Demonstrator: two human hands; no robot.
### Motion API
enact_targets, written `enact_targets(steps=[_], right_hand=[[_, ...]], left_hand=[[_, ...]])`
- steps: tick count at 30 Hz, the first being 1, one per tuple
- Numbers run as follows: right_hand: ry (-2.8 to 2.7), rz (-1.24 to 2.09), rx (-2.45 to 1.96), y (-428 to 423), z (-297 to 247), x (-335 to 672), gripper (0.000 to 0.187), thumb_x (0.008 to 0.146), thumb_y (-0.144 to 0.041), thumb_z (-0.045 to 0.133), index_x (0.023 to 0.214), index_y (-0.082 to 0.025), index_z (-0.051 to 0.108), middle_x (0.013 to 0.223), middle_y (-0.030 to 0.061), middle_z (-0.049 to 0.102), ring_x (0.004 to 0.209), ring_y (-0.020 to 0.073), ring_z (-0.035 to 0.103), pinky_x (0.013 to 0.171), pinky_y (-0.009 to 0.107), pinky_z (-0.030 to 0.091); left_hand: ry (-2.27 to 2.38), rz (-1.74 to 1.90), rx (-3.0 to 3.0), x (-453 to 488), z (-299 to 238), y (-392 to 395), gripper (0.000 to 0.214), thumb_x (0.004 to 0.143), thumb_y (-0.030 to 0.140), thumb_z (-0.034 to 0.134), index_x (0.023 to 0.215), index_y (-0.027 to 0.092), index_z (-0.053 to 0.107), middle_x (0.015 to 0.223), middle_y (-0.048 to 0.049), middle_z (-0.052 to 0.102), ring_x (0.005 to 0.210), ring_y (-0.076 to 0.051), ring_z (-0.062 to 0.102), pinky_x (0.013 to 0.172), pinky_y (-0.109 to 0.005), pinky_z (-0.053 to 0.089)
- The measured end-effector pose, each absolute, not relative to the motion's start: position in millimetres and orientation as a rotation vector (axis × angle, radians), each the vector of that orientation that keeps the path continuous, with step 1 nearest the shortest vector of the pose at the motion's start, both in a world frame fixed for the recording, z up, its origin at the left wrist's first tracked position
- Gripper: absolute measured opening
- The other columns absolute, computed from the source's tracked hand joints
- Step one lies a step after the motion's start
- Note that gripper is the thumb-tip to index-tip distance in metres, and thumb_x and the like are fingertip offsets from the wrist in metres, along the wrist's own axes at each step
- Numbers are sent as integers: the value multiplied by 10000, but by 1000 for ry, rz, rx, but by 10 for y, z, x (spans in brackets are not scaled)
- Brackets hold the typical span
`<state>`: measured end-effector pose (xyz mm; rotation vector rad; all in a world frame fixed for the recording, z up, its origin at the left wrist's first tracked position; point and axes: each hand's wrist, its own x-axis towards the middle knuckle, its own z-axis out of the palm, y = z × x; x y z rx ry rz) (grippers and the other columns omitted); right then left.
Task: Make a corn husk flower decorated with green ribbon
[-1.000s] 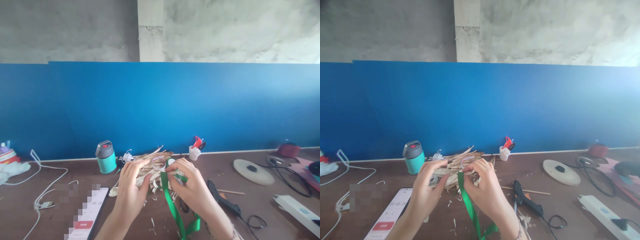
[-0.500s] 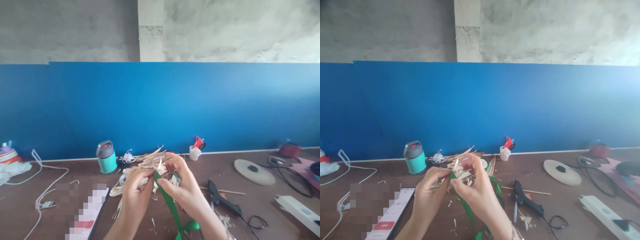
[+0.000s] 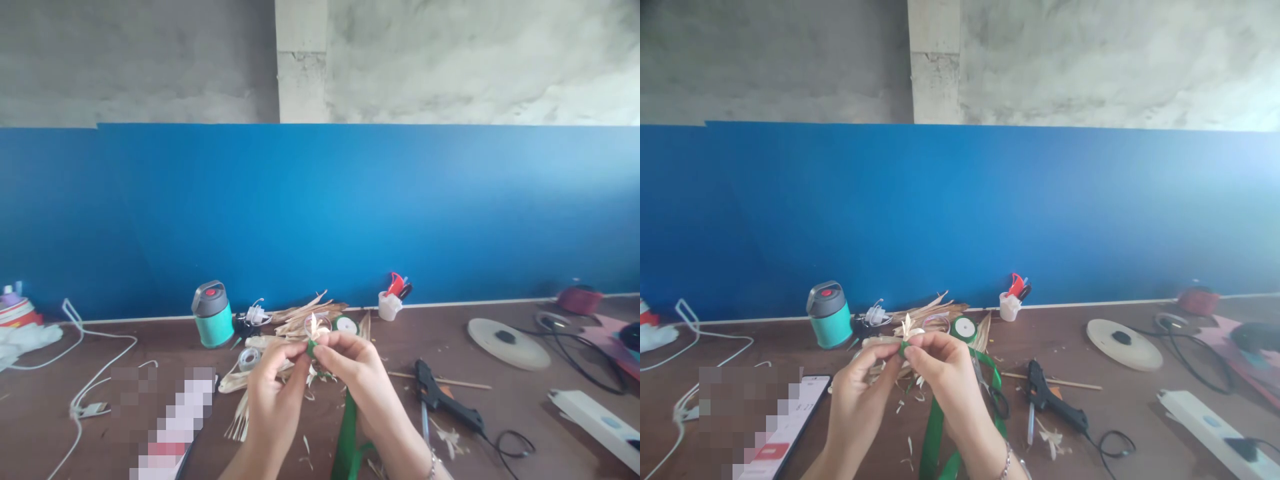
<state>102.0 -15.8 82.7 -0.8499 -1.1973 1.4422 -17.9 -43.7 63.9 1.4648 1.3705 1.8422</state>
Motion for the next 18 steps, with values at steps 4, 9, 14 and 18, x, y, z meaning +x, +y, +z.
enact_targets(steps=[4, 9, 14, 18], right_hand=[[-1179, 1426, -885, -168, 777, 978, 258, 651, -391, 728, 698, -156, 632, 522, -51, 500, 414, 54, 344, 403, 191, 279], [-1291, 1261, -894, -175, 794, 998, 208, 675, -345, 699, 690, -154, 618, 565, -27, 531, 484, 82, 398, 449, 204, 324], [-1407, 1206, -943, -181, 886, 1057, 202, 666, -327, 692, 657, -144, 608, 556, -15, 540, 483, 86, 411, 448, 208, 327], [-1461, 1212, -898, -172, 899, 1106, 195, 704, -329, 661, 686, -141, 608, 559, -22, 517, 494, 85, 407, 455, 205, 329]], left_hand=[[1364, 1745, 1290, -165, 637, -434, 77, 723, 260, 675, 740, 195, 711, 736, -38, 718, 702, -211, 638, 627, -266, 488], [1288, 1646, 1224, -165, 623, -436, 142, 722, 308, 681, 777, 182, 716, 688, -31, 708, 657, -198, 628, 546, -238, 474], [1234, 1653, 1293, -167, 618, -450, 172, 733, 313, 683, 815, 169, 728, 715, -33, 703, 707, -197, 631, 632, -252, 494], [1219, 1656, 1371, -184, 586, -436, 160, 748, 297, 671, 826, 168, 726, 714, -27, 679, 707, -187, 621, 639, -251, 491]])
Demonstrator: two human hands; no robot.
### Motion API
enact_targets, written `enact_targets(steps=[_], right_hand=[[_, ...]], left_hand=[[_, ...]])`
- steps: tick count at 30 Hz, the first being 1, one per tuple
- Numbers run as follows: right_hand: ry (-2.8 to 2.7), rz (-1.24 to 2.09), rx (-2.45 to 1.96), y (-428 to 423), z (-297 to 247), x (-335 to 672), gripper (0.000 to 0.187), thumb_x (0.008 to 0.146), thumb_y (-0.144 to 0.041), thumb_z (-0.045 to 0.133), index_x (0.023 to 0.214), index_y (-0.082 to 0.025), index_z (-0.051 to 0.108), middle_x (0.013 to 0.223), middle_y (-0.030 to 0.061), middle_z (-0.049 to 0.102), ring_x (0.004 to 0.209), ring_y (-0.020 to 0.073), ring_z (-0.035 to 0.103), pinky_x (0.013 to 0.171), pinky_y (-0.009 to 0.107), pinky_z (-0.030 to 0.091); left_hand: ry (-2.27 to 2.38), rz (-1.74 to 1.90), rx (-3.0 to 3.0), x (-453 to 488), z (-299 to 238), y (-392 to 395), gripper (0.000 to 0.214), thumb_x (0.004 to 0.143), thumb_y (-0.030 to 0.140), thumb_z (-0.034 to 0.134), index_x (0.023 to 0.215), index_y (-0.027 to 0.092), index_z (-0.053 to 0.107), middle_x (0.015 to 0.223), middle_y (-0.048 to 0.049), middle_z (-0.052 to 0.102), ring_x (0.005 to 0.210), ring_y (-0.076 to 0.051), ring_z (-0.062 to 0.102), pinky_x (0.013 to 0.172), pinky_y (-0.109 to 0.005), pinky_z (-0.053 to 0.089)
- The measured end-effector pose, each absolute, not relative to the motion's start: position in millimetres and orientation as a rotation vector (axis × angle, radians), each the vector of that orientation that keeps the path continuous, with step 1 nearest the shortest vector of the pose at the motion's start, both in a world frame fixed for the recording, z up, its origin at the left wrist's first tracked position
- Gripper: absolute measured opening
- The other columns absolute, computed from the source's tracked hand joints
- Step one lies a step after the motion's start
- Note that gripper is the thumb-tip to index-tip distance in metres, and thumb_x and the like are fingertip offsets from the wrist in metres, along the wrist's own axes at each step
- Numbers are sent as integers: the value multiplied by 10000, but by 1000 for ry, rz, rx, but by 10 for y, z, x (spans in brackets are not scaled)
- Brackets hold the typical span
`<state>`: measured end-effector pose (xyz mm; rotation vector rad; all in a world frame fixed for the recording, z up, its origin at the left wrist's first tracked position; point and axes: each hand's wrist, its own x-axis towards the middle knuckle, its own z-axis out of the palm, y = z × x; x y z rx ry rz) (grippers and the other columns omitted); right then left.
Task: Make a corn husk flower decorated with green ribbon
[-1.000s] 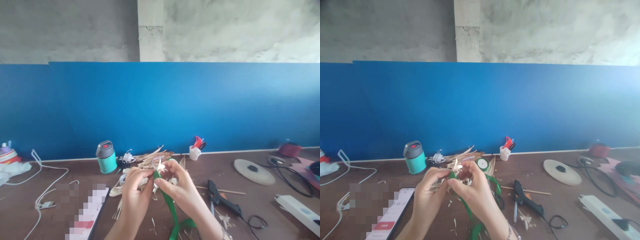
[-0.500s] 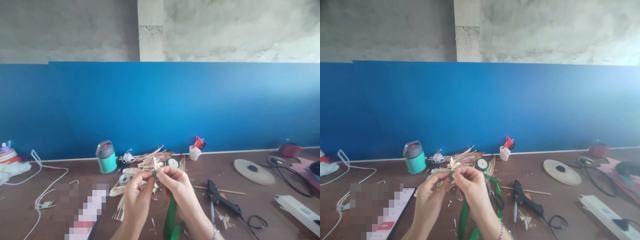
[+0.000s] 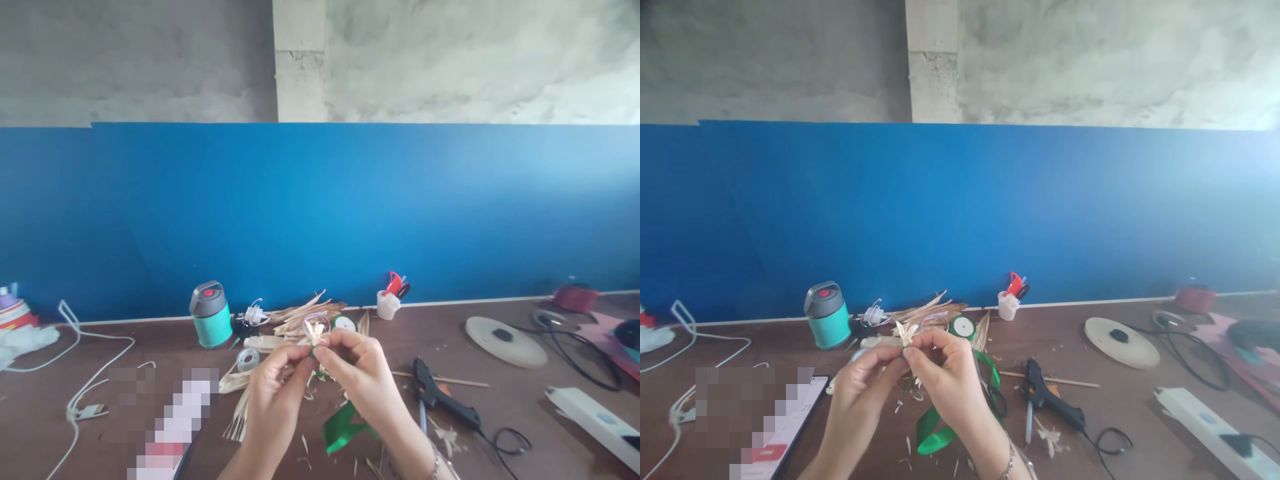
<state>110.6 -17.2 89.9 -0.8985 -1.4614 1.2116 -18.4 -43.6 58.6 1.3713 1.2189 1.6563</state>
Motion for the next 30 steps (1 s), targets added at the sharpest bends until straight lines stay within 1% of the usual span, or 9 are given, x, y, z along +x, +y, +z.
enact_targets(steps=[6, 11, 14, 17, 20, 23, 27, 28, 30], right_hand=[[-1527, 1190, -827, -160, 871, 1143, 149, 729, -276, 650, 687, -150, 581, 572, -35, 495, 517, 83, 412, 473, 197, 336], [-1458, 1202, -835, -138, 843, 1149, 151, 704, -266, 691, 704, -158, 586, 589, -35, 509, 535, 86, 430, 481, 192, 345], [-1470, 1218, -779, -114, 828, 1170, 140, 694, -265, 713, 707, -153, 631, 615, -26, 526, 552, 88, 441, 499, 196, 353], [-1496, 1232, -683, -97, 828, 1196, 130, 698, -266, 720, 669, -151, 667, 652, -9, 552, 584, 94, 463, 519, 198, 368], [-1504, 1226, -648, -94, 840, 1215, 118, 698, -253, 724, 649, -157, 677, 635, -12, 548, 578, 92, 456, 513, 197, 359], [-1516, 1191, -671, -100, 857, 1220, 134, 701, -251, 709, 627, -153, 657, 599, -22, 523, 546, 86, 430, 493, 198, 342], [-1567, 1132, -748, -110, 871, 1205, 111, 715, -239, 658, 661, -147, 629, 595, -26, 508, 524, 86, 427, 477, 199, 341], [-1581, 1109, -769, -110, 870, 1200, 103, 716, -232, 646, 666, -146, 623, 599, -25, 507, 527, 88, 427, 479, 200, 343], [-1604, 1056, -806, -110, 861, 1192, 89, 720, -220, 625, 674, -145, 613, 610, -21, 507, 540, 93, 424, 490, 205, 346]], left_hand=[[1182, 1646, 1450, -206, 564, -437, 135, 778, 282, 641, 826, 178, 712, 740, -27, 646, 714, -180, 602, 653, -255, 481], [1164, 1658, 1511, -213, 584, -449, 105, 794, 269, 629, 810, 185, 690, 724, -19, 597, 718, -175, 573, 664, -257, 462], [1129, 1651, 1523, -224, 591, -455, 98, 795, 270, 628, 791, 185, 676, 735, -21, 585, 723, -176, 569, 620, -241, 449], [1103, 1607, 1525, -234, 617, -458, 131, 800, 287, 616, 737, 179, 654, 706, -11, 566, 654, -148, 527, 577, -225, 427], [1096, 1520, 1511, -233, 655, -458, 172, 806, 311, 602, 709, 172, 636, 669, 1, 545, 612, -128, 482, 555, -216, 407], [1108, 1469, 1457, -227, 686, -456, 175, 793, 323, 617, 706, 171, 633, 658, 7, 549, 611, -124, 478, 557, -211, 398], [1142, 1394, 1455, -261, 713, -452, 182, 772, 328, 641, 677, 173, 642, 621, 9, 552, 598, -127, 483, 550, -215, 388], [1146, 1381, 1465, -280, 719, -452, 167, 771, 324, 643, 695, 176, 652, 639, 1, 572, 619, -137, 501, 562, -220, 399], [1145, 1389, 1486, -321, 728, -452, 137, 777, 316, 632, 802, 189, 678, 755, -32, 634, 719, -172, 549, 618, -240, 436]])
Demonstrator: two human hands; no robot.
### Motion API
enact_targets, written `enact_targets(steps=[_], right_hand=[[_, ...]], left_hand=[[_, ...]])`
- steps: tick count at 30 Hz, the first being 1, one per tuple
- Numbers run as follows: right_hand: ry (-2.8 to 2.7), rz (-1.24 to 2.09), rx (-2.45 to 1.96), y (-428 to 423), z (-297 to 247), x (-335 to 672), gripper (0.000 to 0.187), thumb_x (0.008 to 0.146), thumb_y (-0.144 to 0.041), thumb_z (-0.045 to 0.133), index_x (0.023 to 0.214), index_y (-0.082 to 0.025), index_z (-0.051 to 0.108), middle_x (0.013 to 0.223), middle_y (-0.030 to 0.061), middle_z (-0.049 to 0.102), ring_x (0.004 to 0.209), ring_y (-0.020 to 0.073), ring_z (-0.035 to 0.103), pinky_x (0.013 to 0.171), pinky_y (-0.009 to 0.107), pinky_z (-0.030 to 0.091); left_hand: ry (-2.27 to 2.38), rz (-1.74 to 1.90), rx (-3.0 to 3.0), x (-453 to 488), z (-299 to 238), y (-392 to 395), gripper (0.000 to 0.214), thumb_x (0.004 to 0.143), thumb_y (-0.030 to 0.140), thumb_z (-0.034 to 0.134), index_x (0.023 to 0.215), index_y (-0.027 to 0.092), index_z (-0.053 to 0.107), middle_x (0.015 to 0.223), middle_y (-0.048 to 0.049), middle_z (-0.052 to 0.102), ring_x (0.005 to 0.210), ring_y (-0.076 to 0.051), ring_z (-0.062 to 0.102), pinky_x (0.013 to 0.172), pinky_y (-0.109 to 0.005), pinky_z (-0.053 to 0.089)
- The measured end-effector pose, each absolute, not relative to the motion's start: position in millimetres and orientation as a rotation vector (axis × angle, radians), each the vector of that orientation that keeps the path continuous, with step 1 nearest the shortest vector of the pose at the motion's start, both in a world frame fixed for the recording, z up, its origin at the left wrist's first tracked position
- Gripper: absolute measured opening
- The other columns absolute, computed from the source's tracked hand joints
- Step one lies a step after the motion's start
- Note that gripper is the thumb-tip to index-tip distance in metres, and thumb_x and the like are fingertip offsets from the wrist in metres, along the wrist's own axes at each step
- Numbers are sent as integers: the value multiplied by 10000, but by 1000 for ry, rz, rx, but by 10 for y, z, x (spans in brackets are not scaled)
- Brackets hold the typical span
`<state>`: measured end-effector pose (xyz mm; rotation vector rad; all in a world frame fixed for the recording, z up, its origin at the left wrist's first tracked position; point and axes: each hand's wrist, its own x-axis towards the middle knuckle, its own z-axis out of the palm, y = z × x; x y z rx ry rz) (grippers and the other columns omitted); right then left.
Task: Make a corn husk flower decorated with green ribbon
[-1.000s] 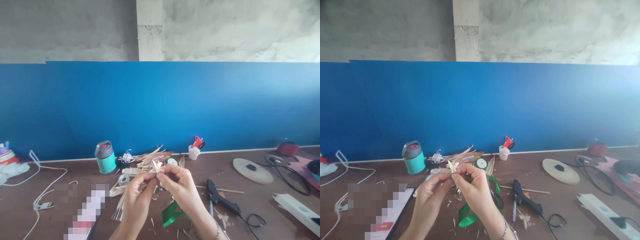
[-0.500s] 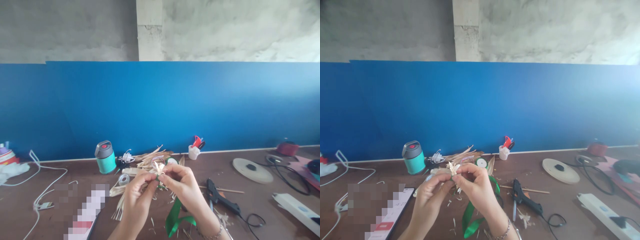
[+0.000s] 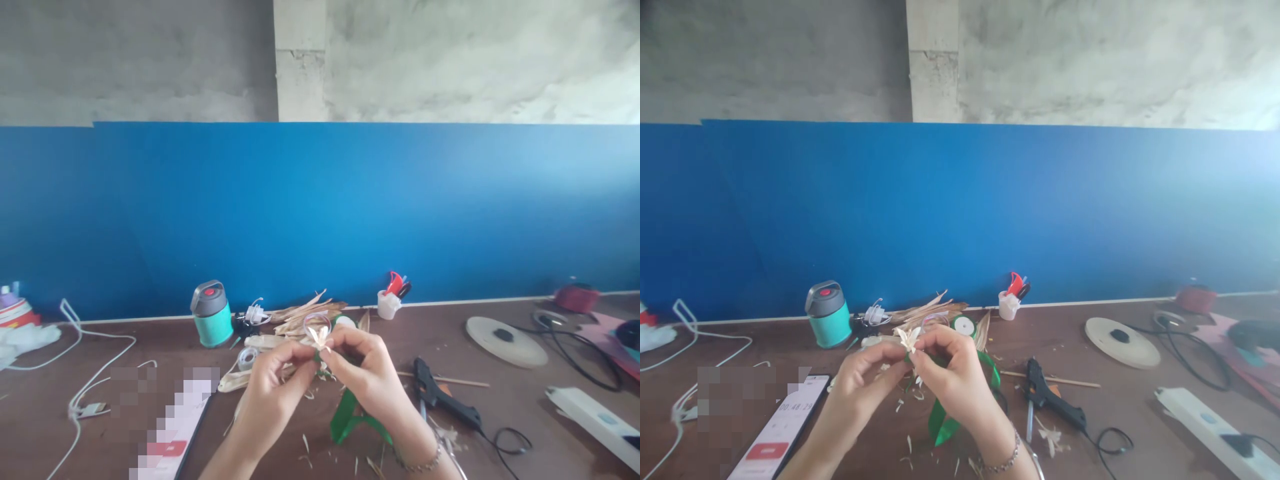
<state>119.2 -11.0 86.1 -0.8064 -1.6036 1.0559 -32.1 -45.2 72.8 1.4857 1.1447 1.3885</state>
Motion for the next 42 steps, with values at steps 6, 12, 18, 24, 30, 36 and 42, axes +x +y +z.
enact_targets(steps=[6, 12, 18, 24, 30, 36, 42], right_hand=[[-1693, 879, -864, -113, 794, 1179, 41, 727, -159, 578, 692, -162, 598, 606, -32, 483, 568, 105, 417, 516, 215, 340], [-1817, 811, -859, -169, 837, 1187, 88, 714, -106, 551, 676, -174, 590, 601, -43, 467, 568, 101, 412, 521, 211, 331], [-1835, 927, -812, -218, 900, 1228, 89, 724, -105, 564, 689, -182, 591, 638, -32, 508, 599, 107, 449, 555, 213, 369], [-1777, 1043, -812, -231, 937, 1222, 69, 738, -140, 580, 685, -178, 603, 613, -32, 524, 552, 95, 481, 514, 203, 399], [-1666, 1142, -857, -233, 941, 1193, 59, 702, -206, 649, 663, -171, 621, 597, -21, 576, 535, 100, 515, 487, 203, 409], [-1631, 1193, -900, -230, 899, 1203, 69, 702, -220, 651, 678, -165, 616, 587, -23, 575, 519, 95, 498, 471, 198, 386], [-1604, 1214, -919, -254, 907, 1172, 74, 681, -209, 619, 635, -157, 593, 538, -36, 511, 486, 80, 399, 450, 201, 310]], left_hand=[[1195, 1536, 1483, -351, 723, -416, 145, 736, 332, 678, 786, 198, 661, 805, -34, 639, 774, -183, 556, 687, -263, 449], [1007, 1388, 1233, -360, 662, -346, 250, 648, 328, 769, 647, 162, 582, 648, 6, 580, 636, -139, 525, 600, -245, 416], [783, 1304, 1234, -400, 654, -347, 234, 678, 299, 754, 638, 160, 571, 632, 18, 551, 616, -114, 472, 601, -237, 365], [819, 1337, 1379, -400, 687, -359, 227, 737, 338, 698, 660, 172, 565, 623, 21, 494, 621, -123, 432, 599, -242, 338], [709, 1327, 1428, -429, 693, -385, 238, 752, 368, 676, 678, 178, 555, 679, 7, 471, 662, -136, 427, 624, -251, 352], [731, 1354, 1496, -416, 669, -414, 185, 797, 343, 634, 728, 186, 566, 722, -6, 483, 690, -141, 440, 627, -242, 378], [753, 1340, 1559, -399, 653, -408, 207, 831, 357, 586, 731, 185, 530, 726, -2, 461, 695, -142, 426, 642, -242, 367]])
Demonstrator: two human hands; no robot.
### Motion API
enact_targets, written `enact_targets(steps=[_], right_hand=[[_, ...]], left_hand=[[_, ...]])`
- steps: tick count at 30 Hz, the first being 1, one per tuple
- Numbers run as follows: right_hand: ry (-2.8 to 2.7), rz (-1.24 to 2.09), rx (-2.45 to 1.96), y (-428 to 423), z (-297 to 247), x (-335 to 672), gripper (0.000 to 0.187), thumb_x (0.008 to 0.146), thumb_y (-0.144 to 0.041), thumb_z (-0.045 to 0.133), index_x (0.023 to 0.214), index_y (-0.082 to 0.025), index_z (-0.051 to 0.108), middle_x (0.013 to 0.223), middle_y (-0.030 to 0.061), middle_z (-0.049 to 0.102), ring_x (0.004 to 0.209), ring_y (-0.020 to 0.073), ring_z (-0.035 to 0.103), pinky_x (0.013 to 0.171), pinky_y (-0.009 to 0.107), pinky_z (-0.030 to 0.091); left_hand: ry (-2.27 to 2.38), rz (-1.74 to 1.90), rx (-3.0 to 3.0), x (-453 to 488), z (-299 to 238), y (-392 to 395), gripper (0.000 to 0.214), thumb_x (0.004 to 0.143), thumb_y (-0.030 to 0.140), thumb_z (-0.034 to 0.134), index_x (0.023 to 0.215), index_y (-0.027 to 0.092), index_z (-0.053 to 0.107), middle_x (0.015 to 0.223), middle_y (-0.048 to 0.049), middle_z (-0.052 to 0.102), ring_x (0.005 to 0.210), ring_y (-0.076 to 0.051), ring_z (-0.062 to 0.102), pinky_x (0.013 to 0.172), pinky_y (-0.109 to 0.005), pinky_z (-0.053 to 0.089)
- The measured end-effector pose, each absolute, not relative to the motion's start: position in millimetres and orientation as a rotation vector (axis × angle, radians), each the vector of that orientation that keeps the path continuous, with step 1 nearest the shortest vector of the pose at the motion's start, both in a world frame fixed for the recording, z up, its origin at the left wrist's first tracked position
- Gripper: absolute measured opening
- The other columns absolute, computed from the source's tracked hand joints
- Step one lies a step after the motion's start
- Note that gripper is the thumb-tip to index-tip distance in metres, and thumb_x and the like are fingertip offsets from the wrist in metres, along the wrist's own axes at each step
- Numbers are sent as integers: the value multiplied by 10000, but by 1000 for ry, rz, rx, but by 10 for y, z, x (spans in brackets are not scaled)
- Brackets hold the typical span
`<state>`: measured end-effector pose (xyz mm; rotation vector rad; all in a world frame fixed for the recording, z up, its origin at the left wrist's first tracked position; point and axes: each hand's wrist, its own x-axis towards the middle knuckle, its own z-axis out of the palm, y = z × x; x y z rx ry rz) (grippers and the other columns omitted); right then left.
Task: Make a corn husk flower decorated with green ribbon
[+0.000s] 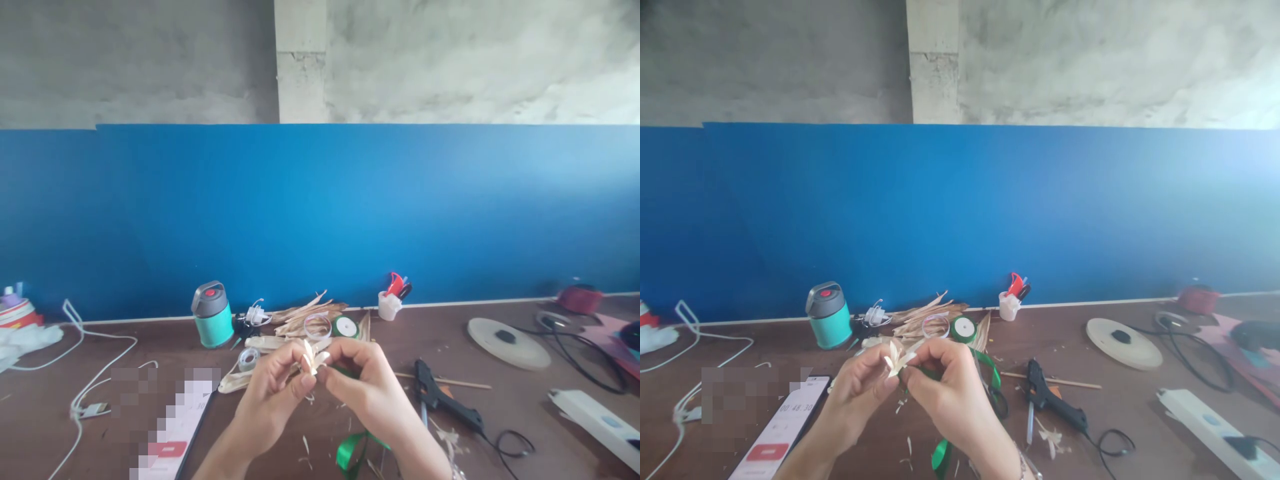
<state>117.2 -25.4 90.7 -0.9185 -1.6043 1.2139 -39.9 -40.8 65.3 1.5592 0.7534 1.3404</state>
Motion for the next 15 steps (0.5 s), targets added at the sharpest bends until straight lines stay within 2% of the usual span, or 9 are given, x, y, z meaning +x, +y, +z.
enact_targets(steps=[6, 15], right_hand=[[-1593, 1145, -1003, -261, 912, 1144, 73, 633, -171, 576, 563, -159, 562, 474, -63, 402, 462, 70, 308, 426, 204, 227], [-1575, 1172, -1035, -203, 884, 1129, 60, 618, -146, 546, 562, -155, 562, 449, -64, 422, 430, 65, 318, 410, 200, 217]], left_hand=[[807, 1321, 1608, -404, 635, -388, 203, 851, 356, 551, 751, 188, 497, 758, -3, 443, 717, -147, 419, 649, -239, 356], [864, 1316, 1666, -384, 601, -361, 186, 870, 334, 521, 757, 195, 472, 752, 6, 438, 701, -142, 411, 647, -238, 353]])
